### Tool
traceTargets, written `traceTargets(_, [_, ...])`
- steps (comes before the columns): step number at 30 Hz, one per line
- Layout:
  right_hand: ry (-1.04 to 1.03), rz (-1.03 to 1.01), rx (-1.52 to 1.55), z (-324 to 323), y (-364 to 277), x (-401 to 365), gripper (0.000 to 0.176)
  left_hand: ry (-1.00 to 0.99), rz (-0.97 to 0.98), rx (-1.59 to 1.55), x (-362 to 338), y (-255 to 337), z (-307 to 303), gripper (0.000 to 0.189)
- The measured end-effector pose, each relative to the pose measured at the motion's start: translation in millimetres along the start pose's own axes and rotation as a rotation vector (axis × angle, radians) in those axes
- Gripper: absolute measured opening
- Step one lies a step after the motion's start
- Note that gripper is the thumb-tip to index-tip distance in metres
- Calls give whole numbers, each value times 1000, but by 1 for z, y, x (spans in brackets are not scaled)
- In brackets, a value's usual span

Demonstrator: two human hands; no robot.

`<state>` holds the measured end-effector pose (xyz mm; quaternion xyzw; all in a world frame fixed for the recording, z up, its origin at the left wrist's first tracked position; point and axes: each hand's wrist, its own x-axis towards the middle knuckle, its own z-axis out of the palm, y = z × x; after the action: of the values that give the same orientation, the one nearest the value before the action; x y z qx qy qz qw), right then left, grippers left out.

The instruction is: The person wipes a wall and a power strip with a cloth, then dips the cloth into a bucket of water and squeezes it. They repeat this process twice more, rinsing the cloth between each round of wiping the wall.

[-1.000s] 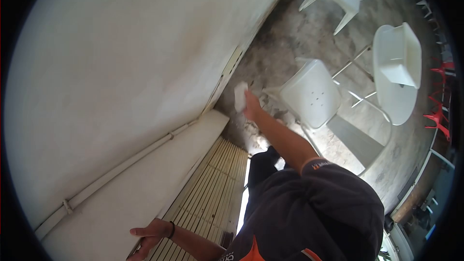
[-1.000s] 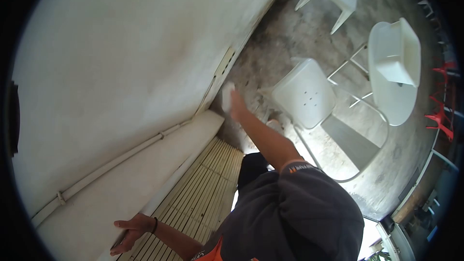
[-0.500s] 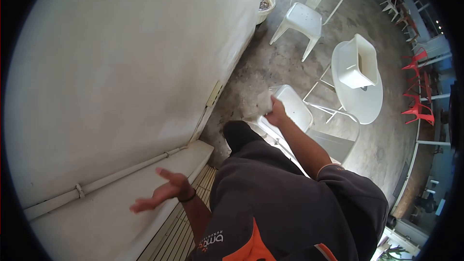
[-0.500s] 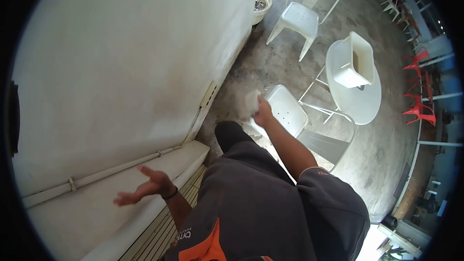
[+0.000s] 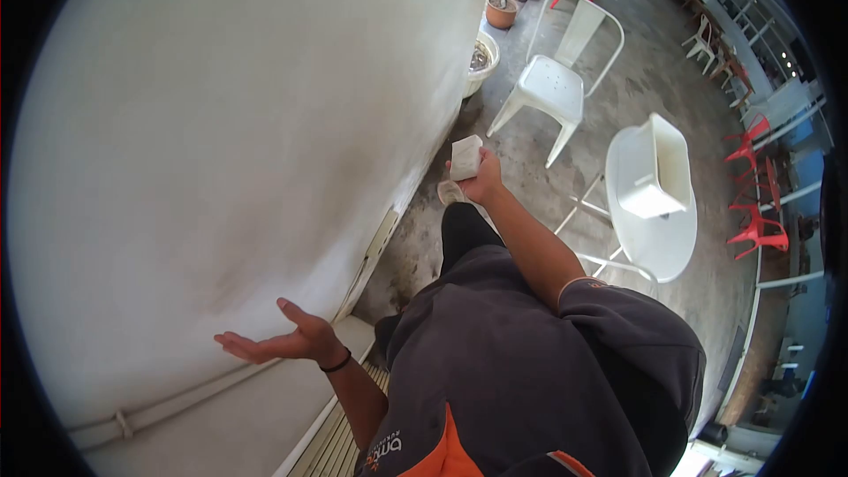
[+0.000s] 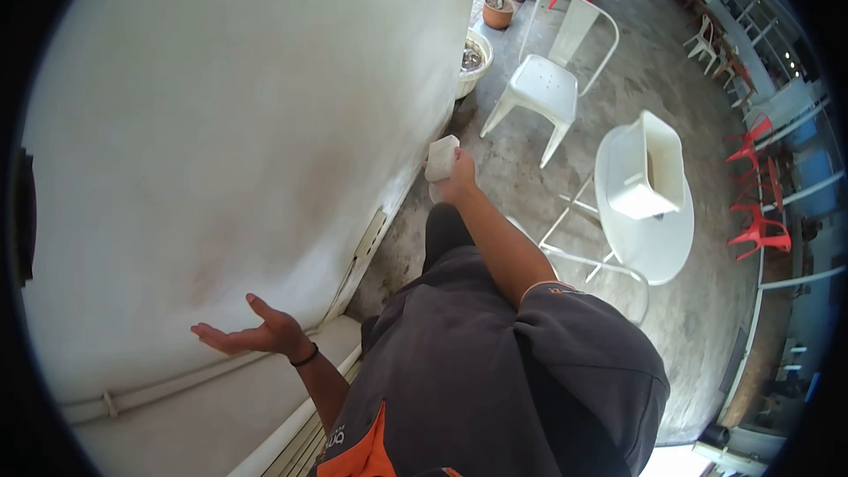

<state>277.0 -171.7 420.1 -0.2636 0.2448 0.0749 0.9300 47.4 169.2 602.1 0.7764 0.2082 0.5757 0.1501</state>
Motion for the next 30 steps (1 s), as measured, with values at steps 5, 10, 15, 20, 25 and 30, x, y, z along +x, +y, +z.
traceTargets(5, [46, -81, -151, 6, -37, 143, 45, 149, 48, -72, -45, 22, 110, 81])
traceTargets(10, [200, -136, -343, -47, -32, 257, 44, 91, 239, -117, -106, 54, 224, 80])
traceTargets(15, [175, -105, -416, -96, -24, 292, 47, -13, 252, 18, -140, 79, 258, 83])
traceTargets(20, [-92, -709, -559, -58, -14, 284, 54, 18, 262, 253, -109, 95, 244, 87])
traceTargets(25, [-363, -1563, -957, 52, 6, 188, 40, 235, 402, 283, -39, 135, 244, 84])
traceTargets(30, [-612, -1922, -963, 98, 50, 161, 38, 347, 562, 303, 30, 181, 277, 85])
